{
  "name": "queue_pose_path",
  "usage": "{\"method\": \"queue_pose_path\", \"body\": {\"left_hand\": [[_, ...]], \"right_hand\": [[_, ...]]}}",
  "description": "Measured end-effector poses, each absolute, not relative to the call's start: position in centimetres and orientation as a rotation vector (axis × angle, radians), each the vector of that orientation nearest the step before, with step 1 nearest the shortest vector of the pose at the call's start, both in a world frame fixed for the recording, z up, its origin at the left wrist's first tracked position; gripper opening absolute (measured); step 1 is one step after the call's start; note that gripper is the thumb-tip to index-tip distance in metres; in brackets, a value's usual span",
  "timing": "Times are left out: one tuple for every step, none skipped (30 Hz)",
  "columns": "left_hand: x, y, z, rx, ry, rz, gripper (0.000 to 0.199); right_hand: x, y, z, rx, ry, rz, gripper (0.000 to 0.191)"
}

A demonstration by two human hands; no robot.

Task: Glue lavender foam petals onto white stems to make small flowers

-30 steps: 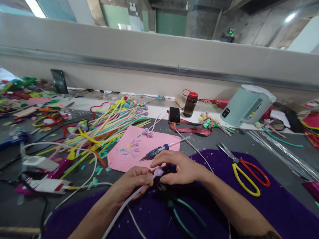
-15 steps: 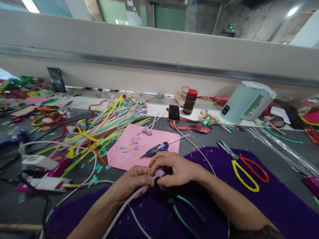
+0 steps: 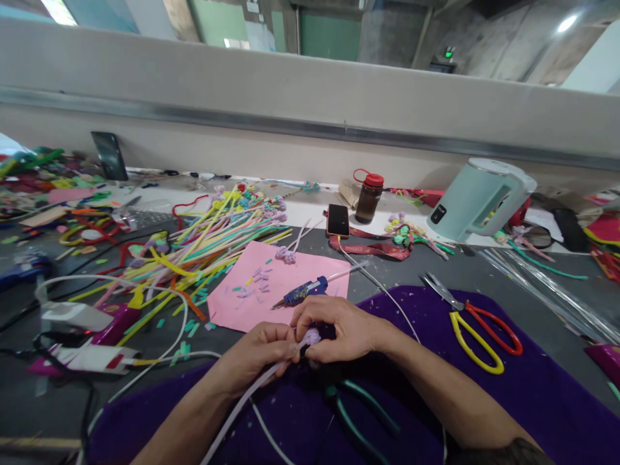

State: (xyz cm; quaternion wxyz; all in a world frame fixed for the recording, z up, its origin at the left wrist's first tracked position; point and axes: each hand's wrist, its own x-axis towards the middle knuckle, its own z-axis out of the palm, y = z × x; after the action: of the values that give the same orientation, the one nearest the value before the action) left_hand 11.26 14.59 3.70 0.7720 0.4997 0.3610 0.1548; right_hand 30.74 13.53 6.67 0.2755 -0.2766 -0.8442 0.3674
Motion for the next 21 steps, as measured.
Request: {"method": "queue_pose_path", "body": {"left_hand": [[11.3,14.6,3.7,1.085,0.784,0.334,0.019],[11.2,14.6,3.7,1.086,0.789,0.332,0.02],[11.2,14.6,3.7,1.085,0.793,0.331,0.02],[11.2,14.6,3.7,1.081,0.797,0.331,0.021],[11.2,14.6,3.7,1.074,0.798,0.334,0.021],[11.1,14.6,3.8,1.065,0.797,0.346,0.022],[11.1,14.6,3.8,1.056,0.796,0.368,0.023],[11.1,14.6,3.8,1.048,0.794,0.4,0.024],[11.1,14.6,3.8,1.041,0.792,0.44,0.025],[11.1,14.6,3.8,1.033,0.791,0.489,0.026],[11.0,14.5,3.9,1.026,0.789,0.538,0.027],[11.0,14.5,3.9,1.023,0.786,0.58,0.027],[11.0,14.4,3.9,1.026,0.786,0.621,0.028],[10.9,14.3,4.0,1.04,0.787,0.657,0.028],[10.9,14.3,4.1,1.071,0.793,0.693,0.027],[10.9,14.2,4.2,1.116,0.8,0.725,0.026],[10.8,14.1,4.2,1.173,0.801,0.751,0.024],[10.8,14.0,4.3,1.235,0.795,0.773,0.022],[10.8,13.9,4.4,1.295,0.785,0.791,0.02],[10.8,13.8,4.5,1.35,0.773,0.803,0.02],[10.8,13.8,4.5,1.397,0.766,0.815,0.019]], "right_hand": [[30.7,13.5,6.7,-0.744,-2.268,0.989,0.02],[30.7,13.5,6.8,-0.743,-2.267,0.992,0.02],[30.8,13.6,6.9,-0.741,-2.265,0.996,0.022],[30.8,13.6,7.0,-0.748,-2.252,1.003,0.026],[30.9,13.6,7.1,-0.762,-2.224,1.01,0.031],[31.0,13.6,7.2,-0.783,-2.177,1.02,0.037],[31.1,13.7,7.3,-0.811,-2.107,1.033,0.042],[31.1,13.7,7.3,-0.847,-2.016,1.048,0.045],[31.2,13.8,7.2,-0.891,-1.901,1.063,0.044],[31.3,13.8,7.1,-0.941,-1.771,1.078,0.04],[31.3,13.9,6.8,-0.994,-1.64,1.092,0.035],[31.3,14.0,6.6,-1.046,-1.524,1.105,0.027],[31.2,14.1,6.4,-1.086,-1.436,1.116,0.02],[31.1,14.2,6.2,-1.11,-1.384,1.129,0.013],[31.0,14.3,6.0,-1.122,-1.364,1.144,0.011],[30.9,14.3,6.0,-1.121,-1.372,1.164,0.011],[30.8,14.2,6.0,-1.112,-1.39,1.183,0.012],[30.7,14.1,6.0,-1.099,-1.408,1.203,0.012],[30.6,14.0,6.1,-1.088,-1.426,1.225,0.011],[30.5,13.9,6.2,-1.079,-1.445,1.246,0.01],[30.5,13.7,6.4,-1.073,-1.465,1.26,0.009]]}}
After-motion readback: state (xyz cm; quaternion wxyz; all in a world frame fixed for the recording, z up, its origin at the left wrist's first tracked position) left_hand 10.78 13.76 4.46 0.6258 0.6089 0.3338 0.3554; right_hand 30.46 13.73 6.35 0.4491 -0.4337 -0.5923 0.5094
